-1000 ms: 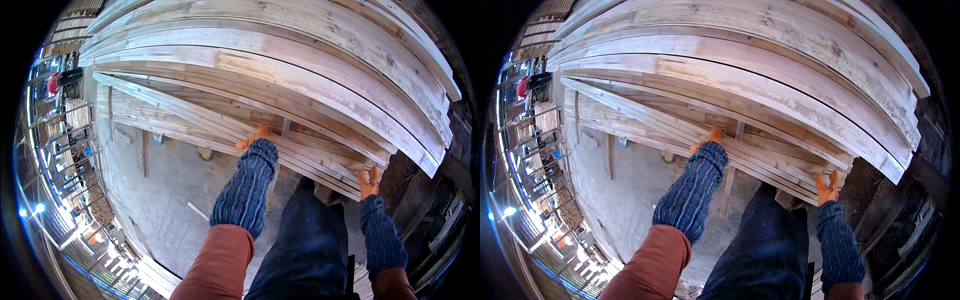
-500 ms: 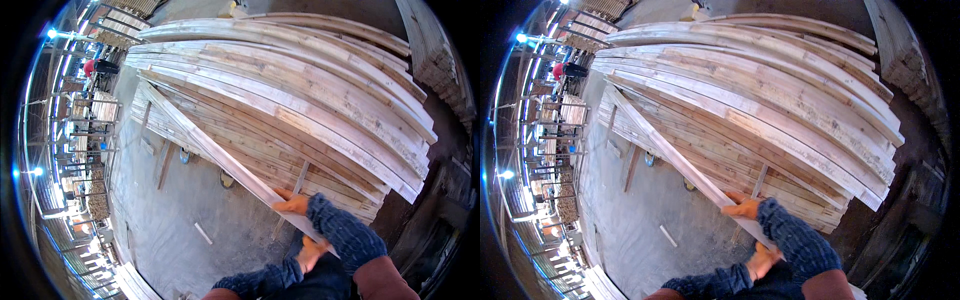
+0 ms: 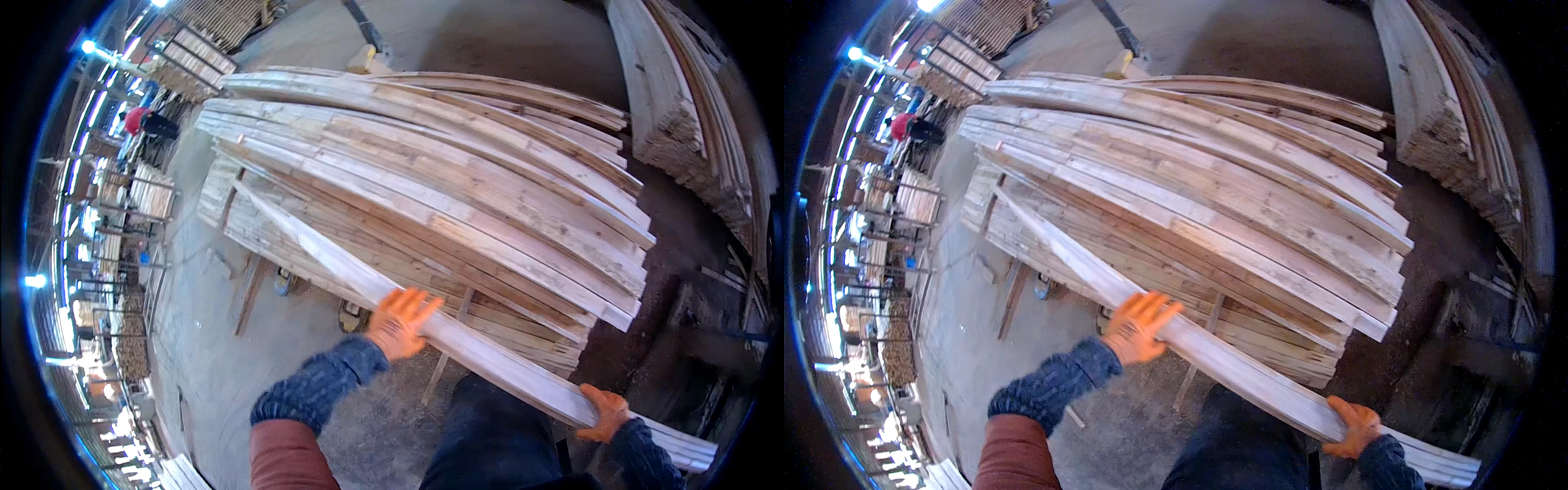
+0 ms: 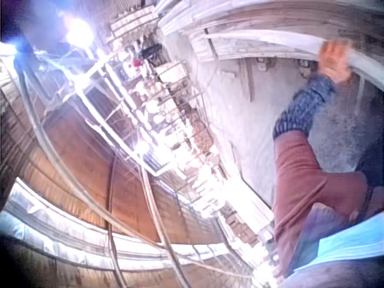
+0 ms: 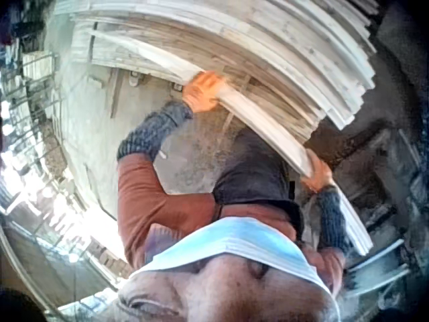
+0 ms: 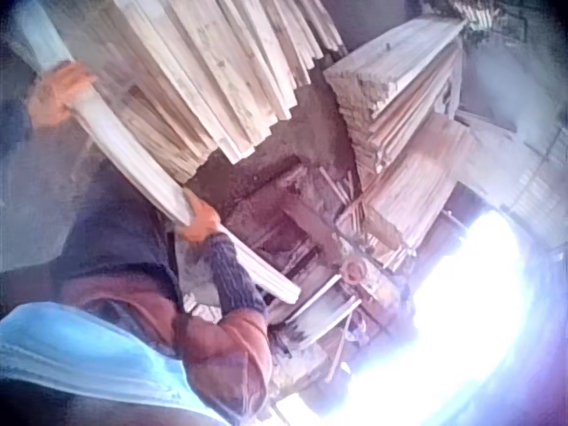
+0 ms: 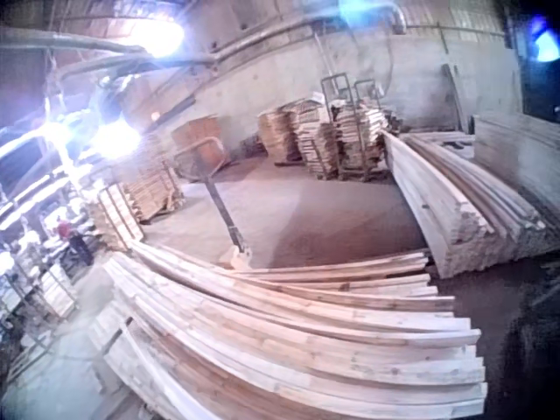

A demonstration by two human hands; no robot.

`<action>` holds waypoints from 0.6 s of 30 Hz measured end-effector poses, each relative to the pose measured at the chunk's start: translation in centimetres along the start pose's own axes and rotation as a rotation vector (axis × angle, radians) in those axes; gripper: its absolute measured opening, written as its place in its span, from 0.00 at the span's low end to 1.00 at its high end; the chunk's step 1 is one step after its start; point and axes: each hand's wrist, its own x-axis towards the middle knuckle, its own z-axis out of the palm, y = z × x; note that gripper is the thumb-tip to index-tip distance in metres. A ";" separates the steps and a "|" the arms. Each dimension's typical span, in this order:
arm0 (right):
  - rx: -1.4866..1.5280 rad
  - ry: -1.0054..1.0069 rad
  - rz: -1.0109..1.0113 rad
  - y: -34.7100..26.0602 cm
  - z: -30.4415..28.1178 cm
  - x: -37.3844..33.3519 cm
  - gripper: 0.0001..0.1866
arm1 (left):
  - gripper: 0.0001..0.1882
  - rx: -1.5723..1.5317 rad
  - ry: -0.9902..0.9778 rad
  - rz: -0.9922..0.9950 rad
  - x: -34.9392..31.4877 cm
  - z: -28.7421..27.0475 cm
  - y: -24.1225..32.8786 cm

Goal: The person picks up wood planks from a stack by hand and feeds them into the rollers of an industrial machine.

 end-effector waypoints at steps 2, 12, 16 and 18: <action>-0.202 0.191 -0.011 3.5 0.2 -5.1 0.53 | 0.49 0.152 -0.171 0.000 0.7 0.6 -4.3; -0.398 0.303 0.037 12.0 4.3 -14.5 0.59 | 0.31 0.056 0.071 0.357 1.2 7.3 -1.8; -0.409 0.392 0.141 16.3 8.3 -18.6 0.62 | 0.30 0.163 -0.149 0.278 -1.8 7.1 4.3; -0.401 0.348 0.203 17.5 8.9 -19.8 0.65 | 0.29 0.245 -0.144 0.287 -2.9 7.2 6.0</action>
